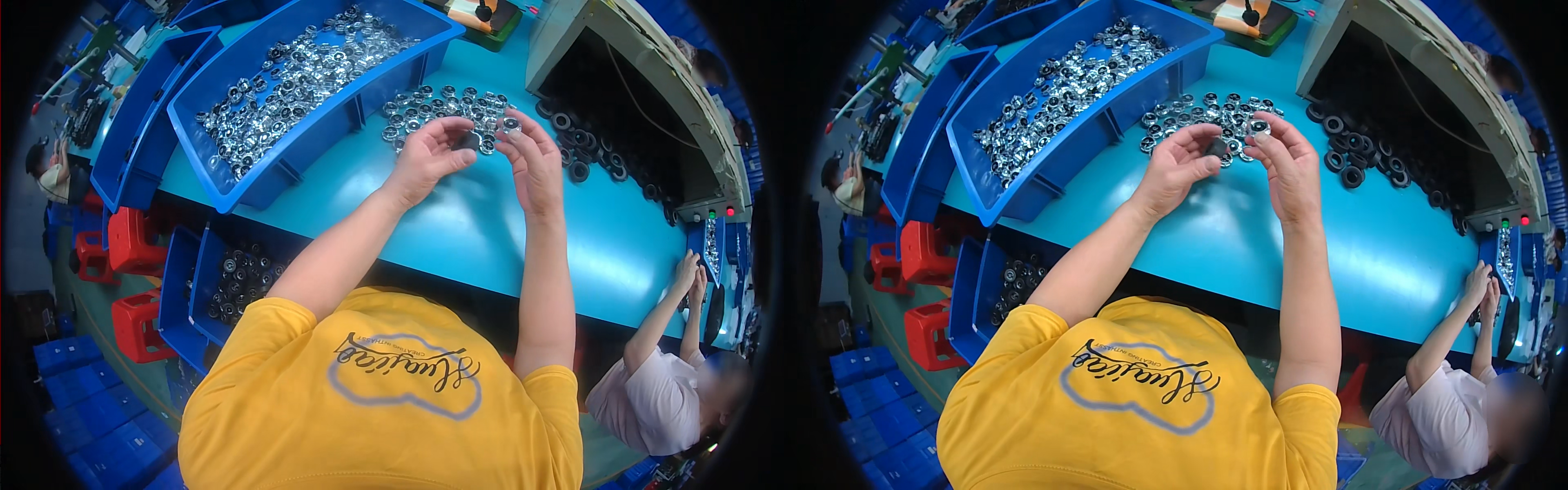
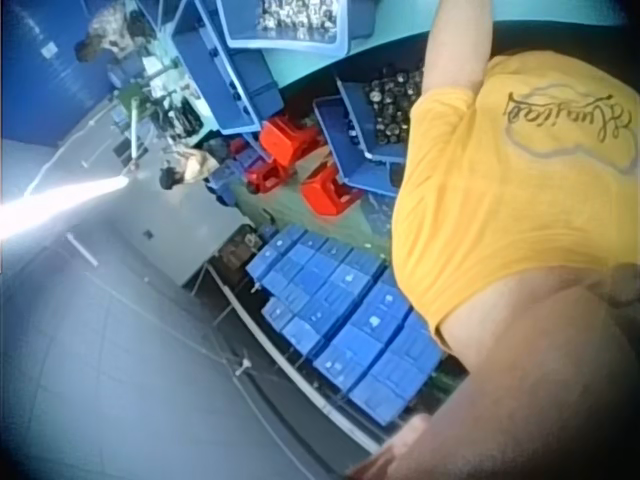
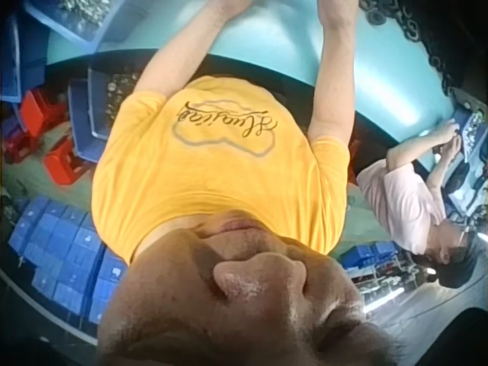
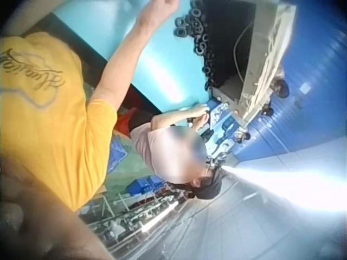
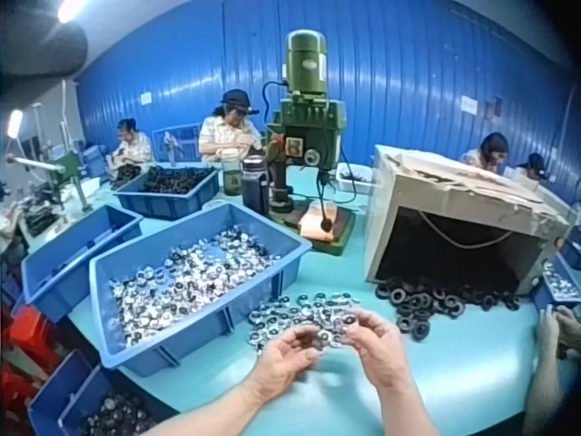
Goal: Assembling metal bearings into rubber wheel parts at a factory workstation.
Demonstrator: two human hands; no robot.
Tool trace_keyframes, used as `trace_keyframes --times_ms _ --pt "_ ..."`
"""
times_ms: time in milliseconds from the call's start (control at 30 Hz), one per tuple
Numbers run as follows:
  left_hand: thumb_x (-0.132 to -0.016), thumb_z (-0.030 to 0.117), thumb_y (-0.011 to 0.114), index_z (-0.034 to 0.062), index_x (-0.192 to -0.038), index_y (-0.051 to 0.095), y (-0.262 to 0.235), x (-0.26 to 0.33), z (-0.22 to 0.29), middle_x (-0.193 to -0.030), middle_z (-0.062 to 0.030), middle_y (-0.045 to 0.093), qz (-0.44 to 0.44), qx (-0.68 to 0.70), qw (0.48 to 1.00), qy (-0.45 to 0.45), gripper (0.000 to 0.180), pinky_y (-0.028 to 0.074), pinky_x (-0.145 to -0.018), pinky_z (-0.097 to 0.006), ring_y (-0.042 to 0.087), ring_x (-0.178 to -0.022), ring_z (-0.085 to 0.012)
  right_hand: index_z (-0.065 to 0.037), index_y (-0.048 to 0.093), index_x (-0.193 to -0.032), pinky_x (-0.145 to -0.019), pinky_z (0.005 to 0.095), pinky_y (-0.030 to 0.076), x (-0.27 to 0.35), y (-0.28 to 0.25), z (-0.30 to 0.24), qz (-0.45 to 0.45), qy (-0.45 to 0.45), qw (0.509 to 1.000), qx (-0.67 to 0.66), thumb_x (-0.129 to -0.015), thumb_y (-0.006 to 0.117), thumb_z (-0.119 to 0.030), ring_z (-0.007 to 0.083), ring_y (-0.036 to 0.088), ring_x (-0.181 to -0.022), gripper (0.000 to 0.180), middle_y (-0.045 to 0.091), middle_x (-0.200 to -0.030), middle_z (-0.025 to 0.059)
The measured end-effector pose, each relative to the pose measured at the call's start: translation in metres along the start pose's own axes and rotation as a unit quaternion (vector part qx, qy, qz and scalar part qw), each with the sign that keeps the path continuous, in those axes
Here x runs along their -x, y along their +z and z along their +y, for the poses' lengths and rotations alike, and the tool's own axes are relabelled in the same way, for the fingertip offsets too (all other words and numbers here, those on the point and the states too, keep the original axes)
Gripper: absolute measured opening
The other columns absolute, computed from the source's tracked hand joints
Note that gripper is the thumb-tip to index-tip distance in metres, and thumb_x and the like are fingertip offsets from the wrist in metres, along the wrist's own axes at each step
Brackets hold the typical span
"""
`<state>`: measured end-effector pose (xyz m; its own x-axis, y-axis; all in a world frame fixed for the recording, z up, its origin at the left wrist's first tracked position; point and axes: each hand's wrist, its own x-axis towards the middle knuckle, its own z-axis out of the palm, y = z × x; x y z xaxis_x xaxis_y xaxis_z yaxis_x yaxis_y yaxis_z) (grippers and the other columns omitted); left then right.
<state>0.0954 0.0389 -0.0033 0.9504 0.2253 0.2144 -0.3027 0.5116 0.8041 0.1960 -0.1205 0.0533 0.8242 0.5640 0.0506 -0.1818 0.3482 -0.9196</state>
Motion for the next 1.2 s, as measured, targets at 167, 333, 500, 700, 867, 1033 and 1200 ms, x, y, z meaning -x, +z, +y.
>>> trace_keyframes --times_ms 167,333,500,700,867,1033,1200 --pt "-0.077 -0.002 0.080 0.0004 -0.125 0.060 0.007 0.001 -0.003 -0.117 -0.0075 0.060 0.040 -0.208 0.974 0.085 0.052 0.055 -0.091 -0.028 0.063 -0.106 -0.0163 0.006 0.060 -0.129 -0.079 0.0271 0.057 0.000 -0.018 0.017 0.029 0.016 0.997 -0.063 -0.095 0.060 -0.002 0.0133 0.066 -0.090 0.035 0.065 -0.101 0.0068" --pt "-0.077 -0.005 0.079 -0.0011 -0.122 0.062 0.010 0.002 0.003 -0.119 -0.0070 0.057 0.039 -0.281 0.954 0.097 0.049 0.053 -0.094 -0.029 0.062 -0.109 -0.0164 0.006 0.059 -0.130 -0.077 0.0261 0.056 -0.003 -0.023 0.021 0.037 0.018 0.998 -0.044 -0.095 0.060 -0.004 0.0119 0.065 -0.087 0.036 0.063 -0.100 0.0057" --pt "-0.079 -0.005 0.079 -0.0014 -0.125 0.061 0.008 0.002 0.000 -0.120 -0.0070 0.059 0.049 -0.230 0.968 0.081 0.050 0.052 -0.096 -0.030 0.061 -0.110 -0.0159 0.005 0.060 -0.125 -0.075 0.0263 0.054 -0.003 -0.024 0.027 0.034 0.005 0.999 -0.021 -0.092 0.066 -0.008 0.0116 0.063 -0.088 0.035 0.060 -0.105 0.0052" --pt "-0.075 -0.007 0.079 0.0000 -0.122 0.062 0.008 0.002 -0.003 -0.114 -0.0051 0.058 0.070 -0.188 0.977 0.073 0.050 0.055 -0.090 -0.029 0.064 -0.105 -0.0154 0.001 0.063 -0.120 -0.076 0.0276 0.053 -0.001 -0.023 0.026 0.013 -0.001 1.000 0.009 -0.090 0.070 -0.011 0.0124 0.062 -0.089 0.033 0.061 -0.106 0.0050" --pt "-0.075 -0.006 0.079 -0.0002 -0.125 0.060 0.007 0.002 -0.002 -0.112 -0.0051 0.060 0.067 -0.220 0.971 0.069 0.054 0.055 -0.088 -0.027 0.063 -0.098 -0.0127 -0.001 0.065 -0.119 -0.076 0.0278 0.053 0.002 -0.021 0.026 -0.040 -0.004 0.998 0.057 -0.088 0.072 -0.010 0.0119 0.062 -0.089 0.033 0.064 -0.104 0.0054" --pt "-0.075 -0.006 0.080 0.0003 -0.128 0.056 0.010 0.002 -0.002 -0.109 -0.0057 0.064 0.080 -0.183 0.977 0.071 0.058 0.054 -0.085 -0.026 0.062 -0.095 -0.0113 -0.001 0.065 -0.117 -0.075 0.0284 0.054 0.004 -0.016 0.027 -0.048 -0.019 0.997 0.062 -0.087 0.073 -0.009 0.0117 0.062 -0.090 0.033 0.066 -0.103 0.0051" --pt "-0.075 -0.006 0.080 -0.0001 -0.127 0.055 0.008 0.001 -0.003 -0.109 -0.0060 0.064 0.078 -0.191 0.976 0.075 0.058 0.054 -0.084 -0.026 0.062 -0.095 -0.0113 -0.001 0.066 -0.115 -0.076 0.0287 0.054 0.005 -0.017 0.028 -0.052 -0.015 0.995 0.085 -0.085 0.075 -0.010 0.0116 0.062 -0.089 0.032 0.066 -0.102 0.0048"
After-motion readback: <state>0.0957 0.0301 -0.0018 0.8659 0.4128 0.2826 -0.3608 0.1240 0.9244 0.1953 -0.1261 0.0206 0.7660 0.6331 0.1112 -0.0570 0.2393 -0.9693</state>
